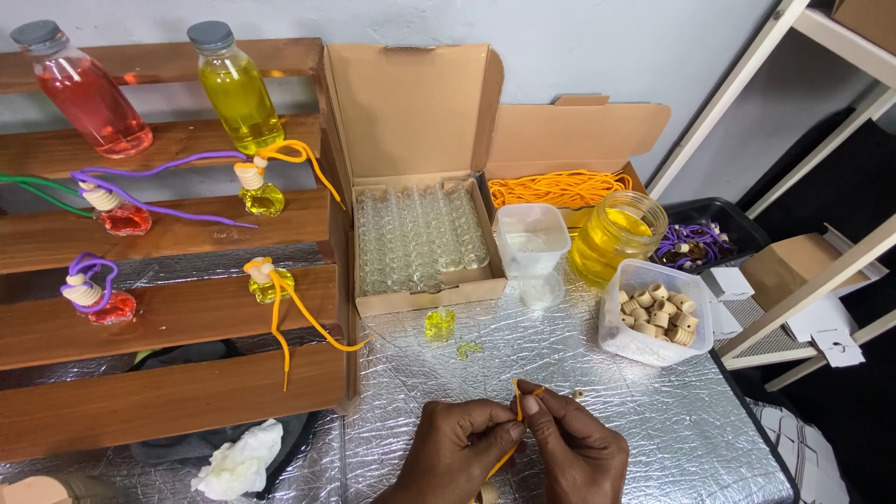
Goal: Assembling small hanging perfume diffusers by threading cords through wooden caps and attaching plastic stoppers.
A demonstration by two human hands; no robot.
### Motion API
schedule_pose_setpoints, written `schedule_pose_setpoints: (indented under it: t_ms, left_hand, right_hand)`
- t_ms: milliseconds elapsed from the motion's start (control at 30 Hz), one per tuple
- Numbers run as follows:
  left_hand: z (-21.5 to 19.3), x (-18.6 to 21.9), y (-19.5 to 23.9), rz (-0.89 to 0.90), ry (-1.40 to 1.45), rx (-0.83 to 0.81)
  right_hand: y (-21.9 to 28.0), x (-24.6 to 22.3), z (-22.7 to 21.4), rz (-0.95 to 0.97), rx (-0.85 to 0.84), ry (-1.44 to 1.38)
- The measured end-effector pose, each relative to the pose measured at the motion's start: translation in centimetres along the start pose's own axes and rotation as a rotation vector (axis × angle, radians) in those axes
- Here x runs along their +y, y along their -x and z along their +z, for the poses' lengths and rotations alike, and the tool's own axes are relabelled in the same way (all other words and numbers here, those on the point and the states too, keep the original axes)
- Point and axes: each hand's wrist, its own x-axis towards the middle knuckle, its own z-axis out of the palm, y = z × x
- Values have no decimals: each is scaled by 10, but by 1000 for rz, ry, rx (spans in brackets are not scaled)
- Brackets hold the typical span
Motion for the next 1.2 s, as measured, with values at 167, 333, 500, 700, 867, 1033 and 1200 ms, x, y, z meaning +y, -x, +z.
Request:
schedule_pose_setpoints:
  t_ms: [167, 333, 500, 700, 867, 1033, 1200]
  left_hand:
    - [-1, -4, -1, -3, -75, 16]
    - [0, 3, 1, 29, -105, 37]
    - [0, 7, 0, 137, -138, 8]
    - [-5, 7, -6, 48, -27, 166]
    - [-5, 3, -6, 281, -55, 163]
    - [-4, -7, -9, 419, -113, 209]
    - [-3, -6, -8, 433, -81, 173]
  right_hand:
    - [-9, 19, -12, -270, -135, 127]
    - [-15, 9, -22, -538, -289, 343]
    - [-15, 1, -24, -651, -339, 481]
    - [-15, -3, -31, -592, -357, 443]
    - [-21, 8, -35, -646, -413, 439]
    - [-24, 17, -38, -580, -411, 382]
    - [-25, 12, -38, -600, -484, 454]
